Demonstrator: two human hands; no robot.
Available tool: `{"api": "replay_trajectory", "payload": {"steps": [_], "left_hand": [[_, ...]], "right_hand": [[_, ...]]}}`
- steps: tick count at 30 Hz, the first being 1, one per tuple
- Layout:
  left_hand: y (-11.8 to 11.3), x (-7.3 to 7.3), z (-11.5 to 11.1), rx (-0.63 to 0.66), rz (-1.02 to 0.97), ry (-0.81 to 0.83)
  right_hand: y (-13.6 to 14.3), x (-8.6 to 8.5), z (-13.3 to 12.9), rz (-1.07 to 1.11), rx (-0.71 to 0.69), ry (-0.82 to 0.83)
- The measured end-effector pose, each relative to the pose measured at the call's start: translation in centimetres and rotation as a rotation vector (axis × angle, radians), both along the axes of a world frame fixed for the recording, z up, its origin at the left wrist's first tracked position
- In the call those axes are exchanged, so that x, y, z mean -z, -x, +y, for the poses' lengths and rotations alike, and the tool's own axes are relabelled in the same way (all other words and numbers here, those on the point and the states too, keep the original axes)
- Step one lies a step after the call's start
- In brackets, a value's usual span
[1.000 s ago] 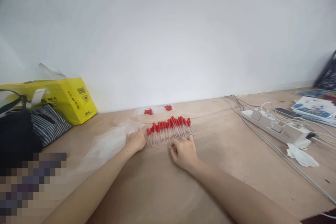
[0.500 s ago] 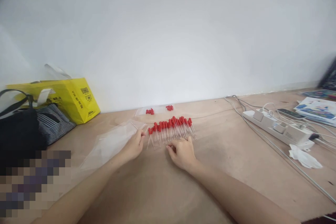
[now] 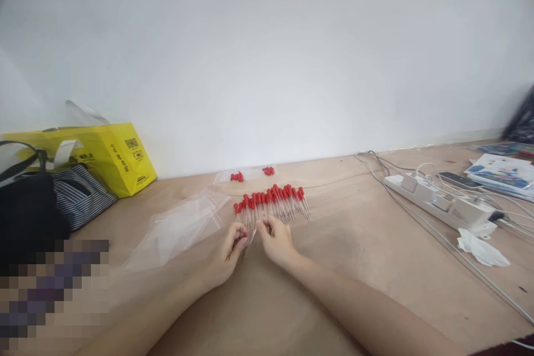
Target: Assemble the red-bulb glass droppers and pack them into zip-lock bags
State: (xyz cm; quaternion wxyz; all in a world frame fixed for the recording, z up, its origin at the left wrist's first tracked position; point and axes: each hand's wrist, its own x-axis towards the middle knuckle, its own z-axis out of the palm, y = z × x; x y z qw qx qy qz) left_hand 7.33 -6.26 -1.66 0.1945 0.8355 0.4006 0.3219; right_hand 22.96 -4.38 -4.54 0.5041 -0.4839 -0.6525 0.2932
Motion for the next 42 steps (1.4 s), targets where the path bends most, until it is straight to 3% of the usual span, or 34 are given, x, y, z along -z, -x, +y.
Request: {"api": "replay_trajectory", "payload": {"steps": [4, 9, 13, 17, 21, 34, 42], "left_hand": [[1.3, 0.1, 0.5, -0.026, 0.034, -0.045], [2.8, 0.3, 0.4, 0.005, 0.109, -0.099], [3.1, 0.4, 0.2, -0.036, 0.187, -0.317], [2.7, 0.3, 0.1, -0.116, 0.198, -0.586], [2.3, 0.4, 0.1, -0.148, 0.177, -0.718], [1.8, 0.3, -0.2, -0.194, 0.19, -0.568], [1.8, 0.2, -0.6, -0.122, 0.23, -0.516]], "right_hand": [[-1.2, -0.5, 0.7, 0.054, 0.028, -0.054], [-3.3, -1.3, 0.3, -0.304, 0.113, -0.271], [-3.6, -1.3, -0.4, -0.575, 0.04, -0.499], [-2.4, -0.9, -1.1, -0.658, 0.036, -0.69], [-1.5, -0.8, -1.5, -0.696, 0.05, -0.799], [-1.0, -0.5, -1.8, -0.747, 0.012, -0.833], [-1.5, -1.1, -1.4, -0.8, -0.061, -0.934]]}}
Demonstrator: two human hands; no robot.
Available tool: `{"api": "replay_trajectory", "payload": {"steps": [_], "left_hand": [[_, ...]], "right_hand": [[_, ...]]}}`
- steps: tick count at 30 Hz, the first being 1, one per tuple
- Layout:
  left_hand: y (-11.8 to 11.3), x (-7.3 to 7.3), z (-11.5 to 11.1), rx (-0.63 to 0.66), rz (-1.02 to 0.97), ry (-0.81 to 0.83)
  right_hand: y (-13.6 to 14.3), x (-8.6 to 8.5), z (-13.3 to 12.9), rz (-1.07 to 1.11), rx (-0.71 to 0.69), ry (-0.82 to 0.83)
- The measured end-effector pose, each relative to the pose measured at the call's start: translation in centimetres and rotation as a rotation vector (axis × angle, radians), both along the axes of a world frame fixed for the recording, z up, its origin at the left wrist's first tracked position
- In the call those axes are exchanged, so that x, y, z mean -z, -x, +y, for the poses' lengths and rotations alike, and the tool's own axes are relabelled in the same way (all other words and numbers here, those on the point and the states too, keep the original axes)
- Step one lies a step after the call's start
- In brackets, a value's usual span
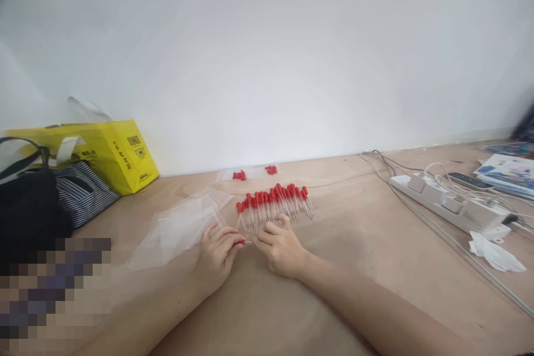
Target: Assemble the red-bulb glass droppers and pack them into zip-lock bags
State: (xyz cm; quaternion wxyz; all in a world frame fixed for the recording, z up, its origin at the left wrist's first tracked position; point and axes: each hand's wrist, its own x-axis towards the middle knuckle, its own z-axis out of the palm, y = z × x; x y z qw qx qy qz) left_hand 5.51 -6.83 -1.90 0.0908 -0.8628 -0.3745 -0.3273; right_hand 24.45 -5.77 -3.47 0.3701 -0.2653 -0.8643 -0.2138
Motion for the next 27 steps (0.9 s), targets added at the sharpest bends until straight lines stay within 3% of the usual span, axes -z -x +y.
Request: {"api": "replay_trajectory", "payload": {"steps": [27], "left_hand": [[0.2, -0.3, 0.4, 0.03, 0.082, 0.088]], "right_hand": [[1.3, 0.2, 1.1, -0.078, -0.036, 0.067]]}}
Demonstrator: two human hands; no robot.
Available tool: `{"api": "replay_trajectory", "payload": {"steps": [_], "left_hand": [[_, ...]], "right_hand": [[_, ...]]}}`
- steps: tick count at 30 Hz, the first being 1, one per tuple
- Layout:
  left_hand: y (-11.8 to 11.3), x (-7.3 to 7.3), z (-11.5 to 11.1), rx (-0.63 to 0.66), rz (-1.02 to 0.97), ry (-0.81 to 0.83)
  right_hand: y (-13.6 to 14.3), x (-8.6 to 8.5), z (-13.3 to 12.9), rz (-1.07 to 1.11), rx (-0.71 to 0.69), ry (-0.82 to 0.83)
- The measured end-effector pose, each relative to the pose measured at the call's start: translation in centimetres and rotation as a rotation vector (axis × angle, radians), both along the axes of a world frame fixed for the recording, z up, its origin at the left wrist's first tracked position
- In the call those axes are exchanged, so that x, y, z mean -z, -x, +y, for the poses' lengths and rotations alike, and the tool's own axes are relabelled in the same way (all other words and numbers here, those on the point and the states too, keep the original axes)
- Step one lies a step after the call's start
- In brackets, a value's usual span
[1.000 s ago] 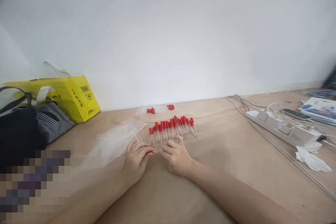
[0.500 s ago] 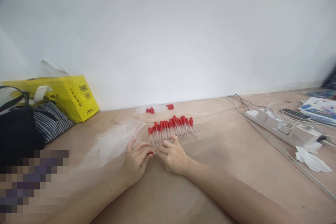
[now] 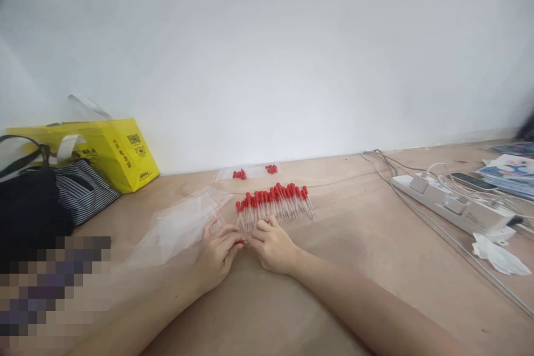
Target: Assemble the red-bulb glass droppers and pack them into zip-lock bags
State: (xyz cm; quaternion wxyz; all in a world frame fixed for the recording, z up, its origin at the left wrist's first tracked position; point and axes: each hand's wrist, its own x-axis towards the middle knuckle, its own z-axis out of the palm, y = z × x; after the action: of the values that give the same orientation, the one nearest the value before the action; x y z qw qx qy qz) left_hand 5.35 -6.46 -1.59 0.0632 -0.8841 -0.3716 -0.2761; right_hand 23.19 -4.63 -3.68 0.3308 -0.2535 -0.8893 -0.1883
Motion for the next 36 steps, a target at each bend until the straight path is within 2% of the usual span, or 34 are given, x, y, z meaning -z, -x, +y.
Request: {"api": "replay_trajectory", "payload": {"steps": [7, 14, 27, 30, 32, 34, 36], "left_hand": [[1.1, -0.4, 0.5, 0.016, 0.052, -0.066], [1.2, -0.3, 0.5, 0.034, 0.057, -0.146], [0.5, -0.4, 0.0, 0.041, 0.079, -0.078], [0.5, -0.1, 0.3, 0.006, -0.038, -0.021], [0.4, 0.1, 0.5, -0.054, -0.21, 0.057], [0.1, 0.4, 0.8, -0.103, -0.462, 0.213], [-0.5, 0.6, 0.9, -0.12, -0.728, 0.442]], "right_hand": [[-1.5, -0.2, 0.1, 0.065, 0.078, -0.016], [-1.6, -0.4, -0.3, 0.108, 0.065, -0.038], [-1.2, 0.1, -0.3, 0.109, 0.046, 0.003], [-0.9, 0.0, -0.3, 0.144, 0.07, 0.046], [-0.6, -0.1, -0.3, 0.204, 0.111, 0.095], [-0.1, -0.1, -0.4, 0.279, 0.159, 0.149], [0.4, -0.1, -0.6, 0.327, 0.198, 0.202]]}}
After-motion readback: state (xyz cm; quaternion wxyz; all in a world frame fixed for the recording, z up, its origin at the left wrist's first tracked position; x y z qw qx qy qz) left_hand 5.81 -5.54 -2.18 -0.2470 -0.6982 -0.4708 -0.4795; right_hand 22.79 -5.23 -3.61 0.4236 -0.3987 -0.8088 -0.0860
